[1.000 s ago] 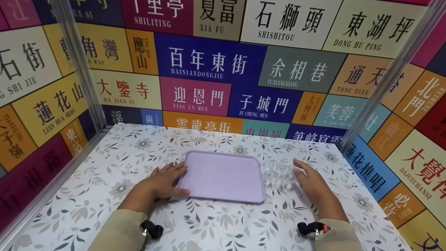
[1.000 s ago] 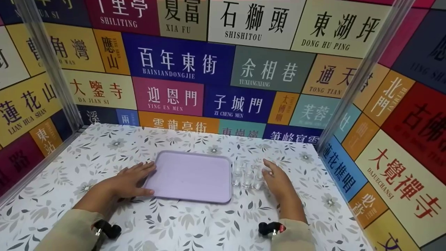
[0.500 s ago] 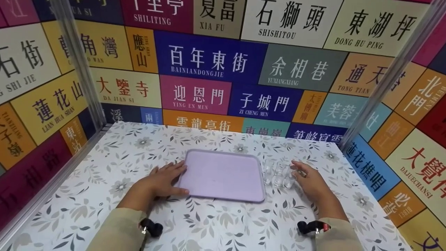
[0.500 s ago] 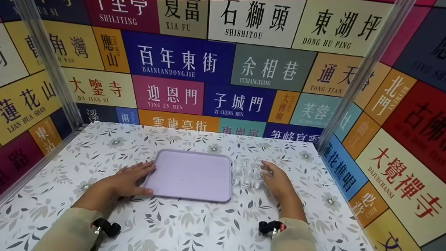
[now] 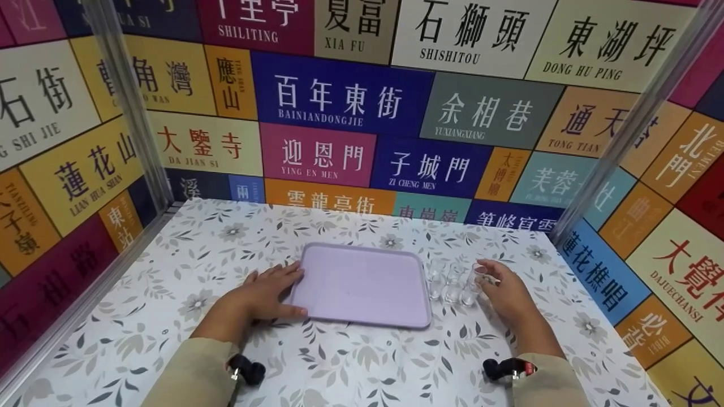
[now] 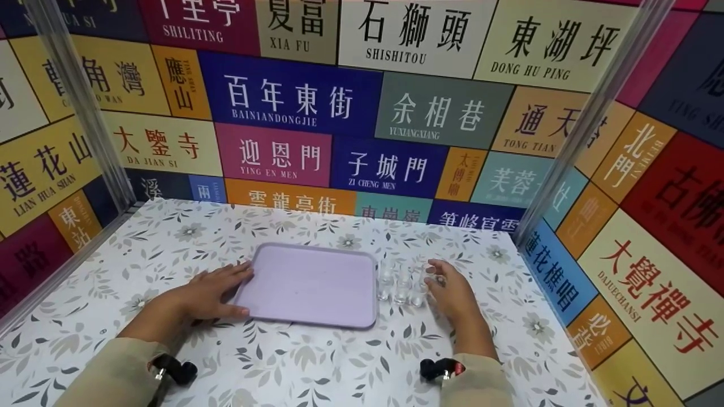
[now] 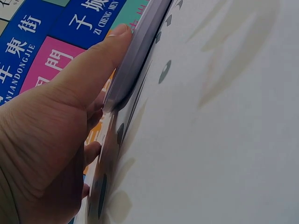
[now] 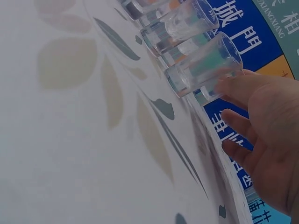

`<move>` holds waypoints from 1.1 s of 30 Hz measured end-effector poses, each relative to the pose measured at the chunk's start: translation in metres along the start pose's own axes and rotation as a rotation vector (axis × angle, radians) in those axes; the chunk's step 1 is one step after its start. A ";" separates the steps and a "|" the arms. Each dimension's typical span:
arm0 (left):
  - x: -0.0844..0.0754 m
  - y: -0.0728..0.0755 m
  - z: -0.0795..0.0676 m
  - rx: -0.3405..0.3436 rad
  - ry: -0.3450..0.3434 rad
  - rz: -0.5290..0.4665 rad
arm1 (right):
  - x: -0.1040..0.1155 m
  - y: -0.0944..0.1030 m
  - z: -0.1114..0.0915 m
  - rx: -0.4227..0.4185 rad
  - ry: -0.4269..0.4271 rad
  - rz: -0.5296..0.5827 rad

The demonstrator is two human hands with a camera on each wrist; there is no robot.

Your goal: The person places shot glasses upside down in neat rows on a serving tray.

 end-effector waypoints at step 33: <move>0.004 -0.002 0.004 -0.004 0.006 -0.008 | 0.010 0.011 -0.006 -0.100 -0.009 0.424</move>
Point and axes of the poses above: each hand's wrist, its own z-axis towards the middle knuckle, its own y-axis out of the back of the hand, x = y × z, the point moved 8 cm from there along z, towards the middle knuckle, and after that the axes turned 14 degrees about x, right-handed, at the moved point
